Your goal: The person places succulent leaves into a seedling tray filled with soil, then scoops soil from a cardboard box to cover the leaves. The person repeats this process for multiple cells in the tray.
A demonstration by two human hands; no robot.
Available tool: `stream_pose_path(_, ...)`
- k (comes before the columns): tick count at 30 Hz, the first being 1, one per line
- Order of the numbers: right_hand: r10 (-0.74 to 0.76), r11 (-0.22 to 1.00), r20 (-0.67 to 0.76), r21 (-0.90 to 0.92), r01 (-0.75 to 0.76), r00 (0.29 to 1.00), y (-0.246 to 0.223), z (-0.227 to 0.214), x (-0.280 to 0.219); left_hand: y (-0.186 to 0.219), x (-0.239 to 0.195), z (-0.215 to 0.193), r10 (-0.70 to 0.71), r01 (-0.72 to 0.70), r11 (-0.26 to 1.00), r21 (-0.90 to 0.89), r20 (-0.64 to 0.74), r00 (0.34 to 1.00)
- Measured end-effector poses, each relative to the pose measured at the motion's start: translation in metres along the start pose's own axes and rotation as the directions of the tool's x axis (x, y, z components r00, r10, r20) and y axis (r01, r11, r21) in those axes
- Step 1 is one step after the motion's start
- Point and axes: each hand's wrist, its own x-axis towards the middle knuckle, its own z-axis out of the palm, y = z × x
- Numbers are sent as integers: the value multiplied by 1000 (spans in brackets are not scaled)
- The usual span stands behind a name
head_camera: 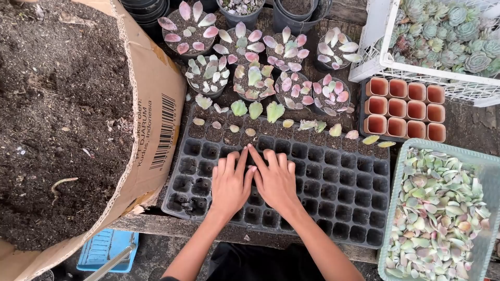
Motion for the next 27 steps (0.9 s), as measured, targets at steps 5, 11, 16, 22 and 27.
stream_pose_path(5, 35, 998, -7, 50, -35, 999, 4, -12, 1, 1, 3, -2, 32, -30, 996, 79, -24, 999)
stream_pose_path(11, 17, 1000, -1, 4, -17, 1000, 5, -5, 2, -4, 5, 3, 1, 2, 996, 84, -34, 999)
stream_pose_path(16, 18, 1000, 30, 12, -18, 999, 2, -5, 3, -7, 8, 4, -23, 21, 994, 110, 20, 1000)
stream_pose_path(22, 25, 999, 51, 25, -26, 998, 3, -4, 8, -5, 11, 3, 9, -21, 980, 200, 58, 998)
stream_pose_path(27, 17, 989, 68, 147, -27, 998, 6, -15, 9, -2, 12, -10, -6, 2, 998, 60, 54, 999)
